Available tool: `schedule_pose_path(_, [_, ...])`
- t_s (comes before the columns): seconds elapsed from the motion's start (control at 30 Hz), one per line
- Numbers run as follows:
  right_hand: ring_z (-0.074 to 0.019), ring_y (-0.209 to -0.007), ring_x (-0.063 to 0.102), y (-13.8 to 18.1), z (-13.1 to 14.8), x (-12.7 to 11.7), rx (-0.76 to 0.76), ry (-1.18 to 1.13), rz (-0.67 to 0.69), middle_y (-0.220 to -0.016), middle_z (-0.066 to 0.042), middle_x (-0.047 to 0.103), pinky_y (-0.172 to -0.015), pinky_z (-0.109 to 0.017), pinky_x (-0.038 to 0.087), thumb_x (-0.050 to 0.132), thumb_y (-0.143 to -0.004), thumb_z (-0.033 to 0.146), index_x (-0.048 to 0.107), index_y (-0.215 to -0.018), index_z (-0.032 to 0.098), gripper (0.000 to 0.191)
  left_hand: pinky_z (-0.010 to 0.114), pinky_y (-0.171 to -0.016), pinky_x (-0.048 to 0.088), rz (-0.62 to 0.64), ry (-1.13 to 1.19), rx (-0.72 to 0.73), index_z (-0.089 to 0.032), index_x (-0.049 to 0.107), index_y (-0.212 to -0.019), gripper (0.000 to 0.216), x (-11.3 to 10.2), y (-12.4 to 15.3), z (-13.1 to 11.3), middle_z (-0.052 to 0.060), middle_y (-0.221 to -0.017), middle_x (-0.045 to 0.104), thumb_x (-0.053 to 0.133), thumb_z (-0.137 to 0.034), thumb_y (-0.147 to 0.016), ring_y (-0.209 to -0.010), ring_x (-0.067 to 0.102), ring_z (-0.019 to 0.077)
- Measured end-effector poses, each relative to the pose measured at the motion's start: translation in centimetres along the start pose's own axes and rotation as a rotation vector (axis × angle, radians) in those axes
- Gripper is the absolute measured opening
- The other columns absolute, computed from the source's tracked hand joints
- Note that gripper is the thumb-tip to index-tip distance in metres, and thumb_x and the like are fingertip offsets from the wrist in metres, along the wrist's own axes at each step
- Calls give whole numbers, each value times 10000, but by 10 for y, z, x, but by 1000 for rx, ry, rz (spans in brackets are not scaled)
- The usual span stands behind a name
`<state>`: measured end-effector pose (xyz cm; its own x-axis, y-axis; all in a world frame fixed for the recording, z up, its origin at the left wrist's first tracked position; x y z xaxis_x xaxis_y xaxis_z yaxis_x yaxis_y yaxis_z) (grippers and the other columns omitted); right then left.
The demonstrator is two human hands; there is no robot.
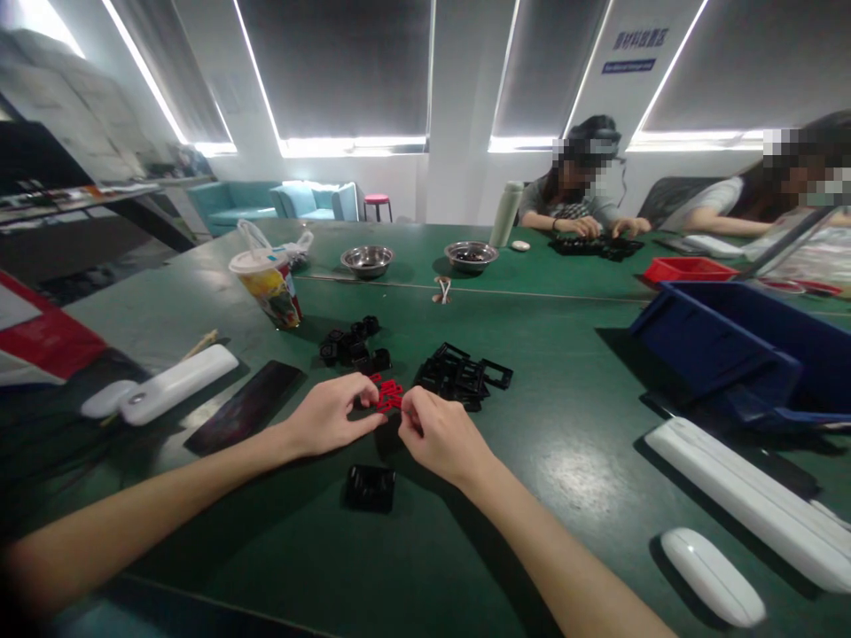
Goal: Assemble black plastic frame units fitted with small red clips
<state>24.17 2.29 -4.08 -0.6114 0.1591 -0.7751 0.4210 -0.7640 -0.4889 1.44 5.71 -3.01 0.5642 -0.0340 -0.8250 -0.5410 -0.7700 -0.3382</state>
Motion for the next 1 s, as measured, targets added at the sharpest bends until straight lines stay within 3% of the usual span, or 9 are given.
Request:
schedule_pose_path(0.1, [-139, -597, 558, 4, 0, -1, 23, 20, 20, -723, 29, 593, -600, -256, 379, 563, -937, 133, 546, -936, 224, 92, 280, -691, 479, 19, -30, -17, -204, 644, -997, 221, 1, 0, -1, 8, -940, 711, 802, -316, -891, -816, 682, 190])
schedule_pose_path(0.3, [-147, -590, 564, 3, 0, 0, 21, 50, 69, -703, 29, 591, -579, -268, 340, 560, -969, 171, 566, -959, 217, 47, 305, -770, 514, 73, -67, -1, -221, 650, -1022, 77, 2, 5, 1, 16, -1014, 717, 675, -291, -1004, -920, 702, 205])
schedule_pose_path(1.0, [-150, -559, 587, 3, 4, -2, 32, 79, 157, -702, 32, 629, -565, -264, 355, 543, -1008, 198, 586, -1008, 218, 48, 271, -750, 502, 86, 18, -34, -224, 684, -1010, 56, -1, 2, 3, -8, -978, 735, 698, -219, -957, -871, 707, 169])
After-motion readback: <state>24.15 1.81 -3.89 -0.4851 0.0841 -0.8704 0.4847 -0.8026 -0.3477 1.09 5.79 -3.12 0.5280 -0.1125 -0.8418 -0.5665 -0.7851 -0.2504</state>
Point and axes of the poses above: each hand's wrist, its own y-axis away from the middle knuckle, its own x-axis out of the palm, z = x × y, the point moved 1 cm from there along -y, towards the middle knuckle
